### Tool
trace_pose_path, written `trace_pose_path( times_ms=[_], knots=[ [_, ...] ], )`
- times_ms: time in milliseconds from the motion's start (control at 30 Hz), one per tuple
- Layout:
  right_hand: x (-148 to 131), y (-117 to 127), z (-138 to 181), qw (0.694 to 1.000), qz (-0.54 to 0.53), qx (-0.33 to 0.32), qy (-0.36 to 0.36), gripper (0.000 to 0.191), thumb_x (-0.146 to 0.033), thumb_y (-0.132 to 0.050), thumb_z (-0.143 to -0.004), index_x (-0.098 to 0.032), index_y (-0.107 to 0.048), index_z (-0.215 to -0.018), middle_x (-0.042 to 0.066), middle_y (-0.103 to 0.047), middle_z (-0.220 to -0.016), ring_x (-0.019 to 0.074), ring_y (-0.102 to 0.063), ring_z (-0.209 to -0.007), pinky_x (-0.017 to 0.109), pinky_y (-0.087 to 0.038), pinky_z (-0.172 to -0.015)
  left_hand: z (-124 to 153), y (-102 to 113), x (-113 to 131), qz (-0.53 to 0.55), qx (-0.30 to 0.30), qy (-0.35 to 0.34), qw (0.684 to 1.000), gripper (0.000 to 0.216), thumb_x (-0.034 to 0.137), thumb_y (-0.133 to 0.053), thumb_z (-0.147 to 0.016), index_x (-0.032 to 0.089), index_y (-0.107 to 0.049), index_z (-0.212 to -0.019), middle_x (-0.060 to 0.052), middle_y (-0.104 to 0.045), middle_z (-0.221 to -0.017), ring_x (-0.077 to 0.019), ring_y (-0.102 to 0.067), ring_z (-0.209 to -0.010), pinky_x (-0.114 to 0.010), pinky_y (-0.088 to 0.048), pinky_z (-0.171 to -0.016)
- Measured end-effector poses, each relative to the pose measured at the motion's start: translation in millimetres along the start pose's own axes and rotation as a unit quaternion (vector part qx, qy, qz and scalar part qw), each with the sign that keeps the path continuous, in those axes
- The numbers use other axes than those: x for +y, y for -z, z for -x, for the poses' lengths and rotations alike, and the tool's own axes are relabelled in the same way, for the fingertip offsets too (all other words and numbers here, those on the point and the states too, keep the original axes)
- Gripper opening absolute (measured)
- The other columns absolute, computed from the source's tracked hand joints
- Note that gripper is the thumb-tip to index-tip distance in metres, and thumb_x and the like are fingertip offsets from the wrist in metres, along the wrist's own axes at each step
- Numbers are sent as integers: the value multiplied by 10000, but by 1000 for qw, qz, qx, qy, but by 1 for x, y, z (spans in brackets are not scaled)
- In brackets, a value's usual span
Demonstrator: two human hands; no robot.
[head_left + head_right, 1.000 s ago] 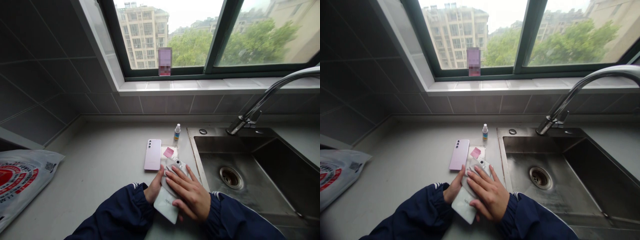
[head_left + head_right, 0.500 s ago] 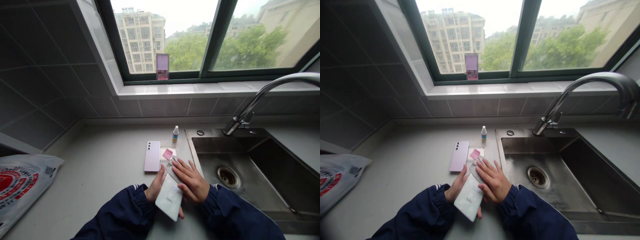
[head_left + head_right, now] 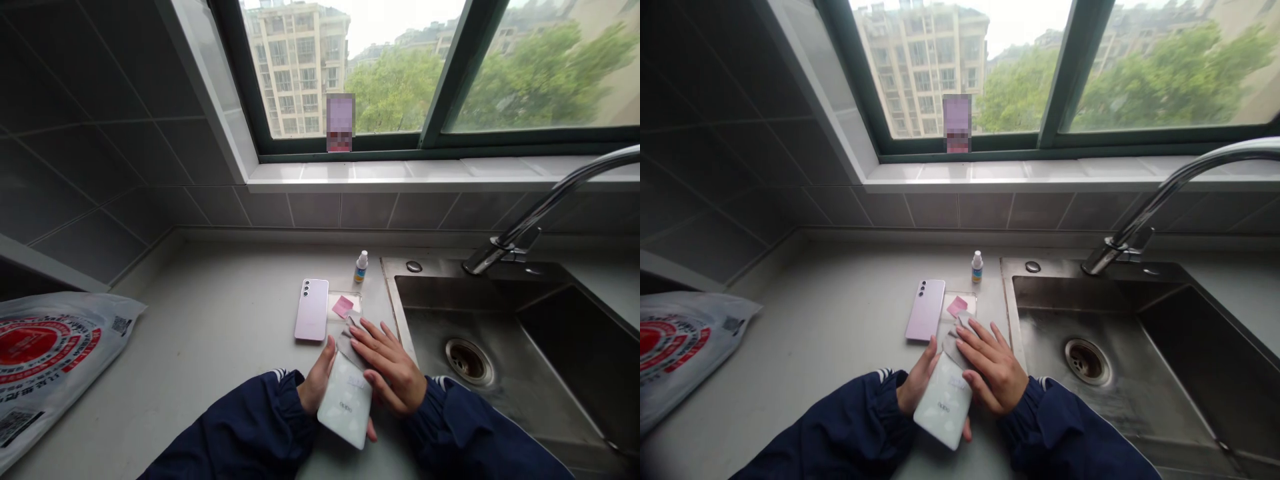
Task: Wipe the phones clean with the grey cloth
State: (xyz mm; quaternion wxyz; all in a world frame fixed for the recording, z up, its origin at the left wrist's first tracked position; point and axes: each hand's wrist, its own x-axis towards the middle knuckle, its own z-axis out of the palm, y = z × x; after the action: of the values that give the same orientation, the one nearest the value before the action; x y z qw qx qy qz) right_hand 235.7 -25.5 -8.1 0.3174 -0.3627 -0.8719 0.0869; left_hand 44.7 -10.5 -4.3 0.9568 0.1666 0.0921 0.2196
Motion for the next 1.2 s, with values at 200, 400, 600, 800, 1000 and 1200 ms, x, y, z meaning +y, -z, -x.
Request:
trace_pose_path(
  times_ms=[200, 400, 600, 800, 1000, 1200],
  knots=[
    [1, 1, 0, 1000, -4, -1, 3, 506, -244, -426, -939, -148, -379, -1434, 128, -409, -1478, 310, -236, -1431, 578, -203, -1134, -2, 0, -1, -10, -13, -18, 1000, 815, 751, -276, -831, 208, -348, -1436, -198, -666, -1128, -364, -691, -821, -500, -520, -594],
    [-1, 2, 1, 1000, 7, 0, -1, 484, -255, -427, -944, -162, -411, -1419, 116, -422, -1471, 293, -240, -1431, 547, -220, -1139, 0, 5, -3, -8, -9, 5, 1000, 918, 814, -255, -779, 174, -365, -1428, -211, -694, -1051, -353, -705, -716, -482, -518, -596],
    [-2, 3, 1, 1000, 14, -19, -7, 484, -243, -438, -947, -171, -394, -1424, 111, -416, -1476, 286, -243, -1432, 536, -229, -1137, 1, 2, 0, -20, -19, 1, 1000, 949, 838, -273, -750, 190, -341, -1441, -227, -677, -1106, -359, -712, -722, -469, -527, -606],
    [0, 1, 2, 1000, 16, -17, -18, 475, -243, -417, -952, -177, -402, -1423, 112, -423, -1471, 267, -253, -1430, 516, -237, -1138, -1, -1, 3, -25, -14, 0, 1000, 939, 824, -213, -773, 163, -362, -1422, -218, -706, -988, -349, -712, -722, -473, -528, -592],
    [1, 1, 4, 999, 20, -25, -27, 472, -266, -409, -958, -177, -409, -1421, 111, -421, -1472, 258, -254, -1430, 501, -249, -1138, 0, -1, 5, -27, -14, 8, 999, 839, 752, -201, -839, 159, -381, -1404, -199, -708, -944, -351, -711, -716, -476, -522, -601],
    [-7, 4, 2, 999, 37, -25, -22, 484, -301, -424, -952, -177, -417, -1420, 108, -414, -1476, 275, -231, -1435, 539, -192, -1148, 2, -3, 6, -27, -20, 24, 999, 841, 754, -205, -836, 188, -318, -1448, -192, -686, -1054, -332, -709, -728, -456, -517, -619]
  ],
)
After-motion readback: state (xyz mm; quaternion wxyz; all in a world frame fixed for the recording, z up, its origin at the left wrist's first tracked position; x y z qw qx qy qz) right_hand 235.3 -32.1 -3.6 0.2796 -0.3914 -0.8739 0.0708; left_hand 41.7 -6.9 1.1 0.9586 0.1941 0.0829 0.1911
